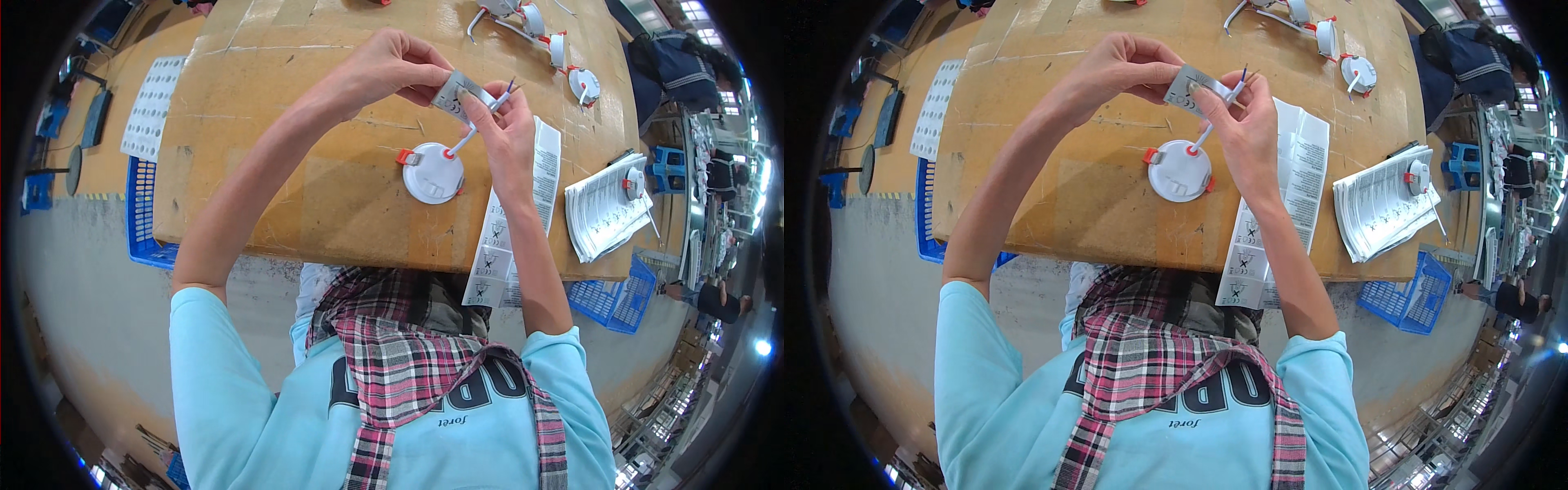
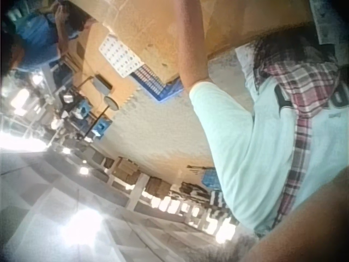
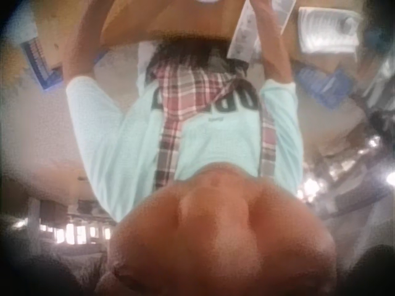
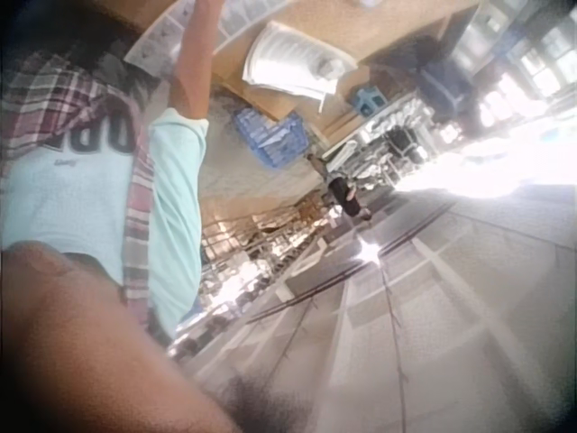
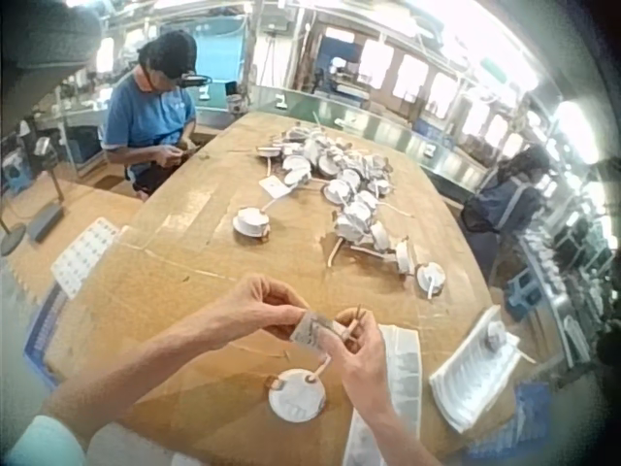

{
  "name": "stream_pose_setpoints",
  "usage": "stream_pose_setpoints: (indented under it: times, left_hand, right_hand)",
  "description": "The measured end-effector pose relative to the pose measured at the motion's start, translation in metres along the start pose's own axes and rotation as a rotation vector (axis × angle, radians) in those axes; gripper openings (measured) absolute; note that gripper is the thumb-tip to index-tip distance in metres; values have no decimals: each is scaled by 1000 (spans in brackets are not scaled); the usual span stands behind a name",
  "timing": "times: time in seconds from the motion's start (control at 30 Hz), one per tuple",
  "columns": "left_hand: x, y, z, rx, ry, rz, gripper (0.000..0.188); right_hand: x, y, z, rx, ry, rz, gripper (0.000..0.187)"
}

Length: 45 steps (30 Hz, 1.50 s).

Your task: Applying specification labels to the back of small round LED light fixtures.

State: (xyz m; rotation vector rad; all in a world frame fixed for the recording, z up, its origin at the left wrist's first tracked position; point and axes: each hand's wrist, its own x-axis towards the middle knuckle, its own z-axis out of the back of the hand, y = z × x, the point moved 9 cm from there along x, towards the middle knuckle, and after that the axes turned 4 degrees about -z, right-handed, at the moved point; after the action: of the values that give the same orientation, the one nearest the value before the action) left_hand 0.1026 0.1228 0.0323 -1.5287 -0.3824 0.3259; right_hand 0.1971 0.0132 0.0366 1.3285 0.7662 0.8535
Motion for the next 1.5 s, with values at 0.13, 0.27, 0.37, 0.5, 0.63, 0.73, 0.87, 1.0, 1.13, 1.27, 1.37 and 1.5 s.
stream_pose_setpoints:
  times: [0.13, 0.27, 0.37, 0.5, 0.63, 0.73, 0.87, 1.0, 1.13, 1.27, 1.37, 1.5]
  left_hand:
    - [0, -1, -2, 10, 3, -15, 30]
    - [-1, 1, 4, 36, -28, -19, 29]
    - [-1, 4, 5, 36, -44, -13, 28]
    - [0, 2, 0, 63, -37, -29, 27]
    - [-5, -1, -3, 60, -91, -26, 25]
    - [-5, -3, -3, 81, -101, -55, 23]
    - [-4, -6, -5, 102, -130, -80, 23]
    - [-7, -4, -8, 103, -104, -91, 25]
    - [-10, 1, -1, -230, -169, -36, 30]
    - [-17, 8, -12, -80, -211, -16, 32]
    - [-18, 9, -14, -36, -193, -46, 27]
    - [-19, 16, -9, -109, -241, -25, 25]
  right_hand:
    - [2, -7, -2, -19, 15, -30, 35]
    - [3, -8, -5, -69, 31, -41, 35]
    - [5, -9, -6, -55, 64, -38, 32]
    - [6, -12, -1, -63, 67, -41, 29]
    - [5, -7, 2, -101, 70, -20, 26]
    - [6, -8, 2, -85, 70, -27, 25]
    - [6, -4, 4, -74, 59, -23, 25]
    - [5, -3, 5, -59, 49, -5, 25]
    - [5, -3, 10, -91, 31, 4, 27]
    - [5, -5, 9, -55, 20, 5, 28]
    - [2, -3, 6, -28, 28, 12, 26]
    - [4, 0, 17, -6, -35, 9, 26]
